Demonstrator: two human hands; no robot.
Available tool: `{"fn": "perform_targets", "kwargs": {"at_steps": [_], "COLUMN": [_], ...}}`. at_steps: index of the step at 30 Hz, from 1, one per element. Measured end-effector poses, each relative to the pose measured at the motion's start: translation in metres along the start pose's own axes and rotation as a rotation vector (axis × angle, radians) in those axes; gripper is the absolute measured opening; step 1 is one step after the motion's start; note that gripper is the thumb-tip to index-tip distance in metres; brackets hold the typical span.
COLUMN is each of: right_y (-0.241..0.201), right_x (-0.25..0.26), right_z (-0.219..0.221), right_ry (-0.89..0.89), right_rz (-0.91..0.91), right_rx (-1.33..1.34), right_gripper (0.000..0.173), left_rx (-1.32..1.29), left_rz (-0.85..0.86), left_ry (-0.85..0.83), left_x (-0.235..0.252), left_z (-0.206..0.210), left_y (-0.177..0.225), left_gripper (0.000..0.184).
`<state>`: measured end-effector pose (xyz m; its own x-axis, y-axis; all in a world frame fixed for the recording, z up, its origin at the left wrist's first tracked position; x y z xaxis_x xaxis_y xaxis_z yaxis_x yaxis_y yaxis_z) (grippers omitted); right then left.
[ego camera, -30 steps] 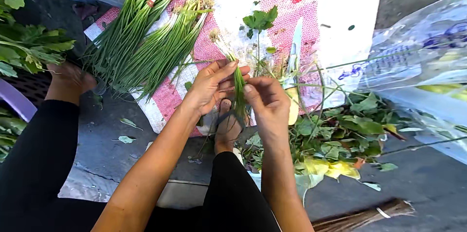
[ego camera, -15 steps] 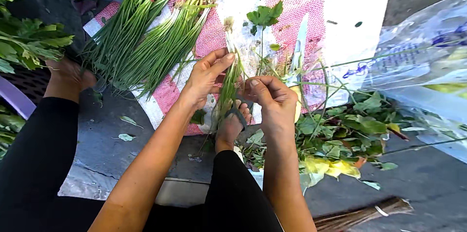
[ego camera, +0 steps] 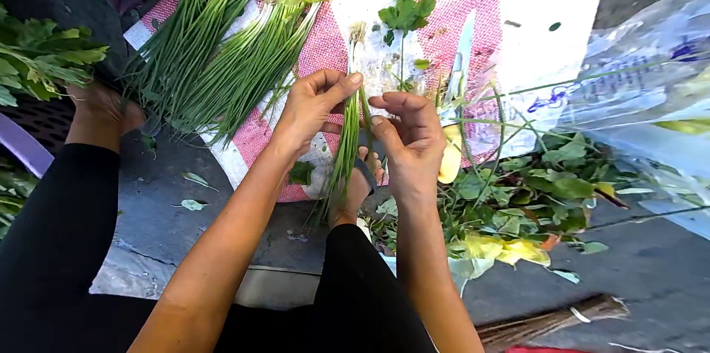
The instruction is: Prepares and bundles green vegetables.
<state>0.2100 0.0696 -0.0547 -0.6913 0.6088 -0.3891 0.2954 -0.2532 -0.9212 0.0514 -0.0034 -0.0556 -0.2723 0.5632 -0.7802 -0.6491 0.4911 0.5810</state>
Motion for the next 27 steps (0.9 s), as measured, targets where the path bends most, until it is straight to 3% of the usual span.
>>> {"fn": "perform_targets", "kwargs": {"at_steps": [3,5,8,13,17,22,27], "right_y": [-0.003,-0.005,-0.005,-0.008,-0.009,-0.006,-0.002], "right_x": [0.002,0.003,0.004,0.007,0.006,0.007,0.006], "right_z": [0.004,0.008,0.015,0.016,0.015,0.013,0.005], "right_ry": [-0.013,0.000,0.031,0.049,0.040,0.028,0.076], "right_rz": [-0.095,-0.119,-0.082,-0.104,-0.089,0.088,0.083], "right_rx": [-0.092,-0.177,-0.237,-0.173,-0.293,-0.064,-0.067], "right_gripper": [0.018,0.020,0.026,0.013,0.014,0.016,0.012], "left_rx": [-0.003,-0.010,-0.015,-0.042,-0.065,-0.107,-0.126], "left_rz": [0.010,0.022,0.034,0.006,-0.042,-0.070,-0.170], "left_ry": [0.009,0.006,-0.011,-0.024,-0.046,-0.083,-0.155], "left_x": [-0.001,-0.001,0.000,-0.002,-0.002,0.000,0.001], "left_z": [0.001,0.002,0.003,0.002,0.004,0.003,-0.001], "left_y": [0.002,0.001,-0.002,-0.003,-0.006,-0.013,-0.017], "left_gripper": [0.012,0.012,0.014,0.013,0.016,0.022,0.023]}}
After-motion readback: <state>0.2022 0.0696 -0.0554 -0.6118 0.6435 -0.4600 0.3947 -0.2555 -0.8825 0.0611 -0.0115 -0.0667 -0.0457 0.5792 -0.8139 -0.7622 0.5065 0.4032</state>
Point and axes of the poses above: each hand's wrist, its own x-axis towards the middle knuckle, its own z-axis out of the palm, y = z × x, the point moved 2 cm from there along x, towards the middle knuckle, and after that the axes turned 5 degrees about -y, right-handed, at the moved point
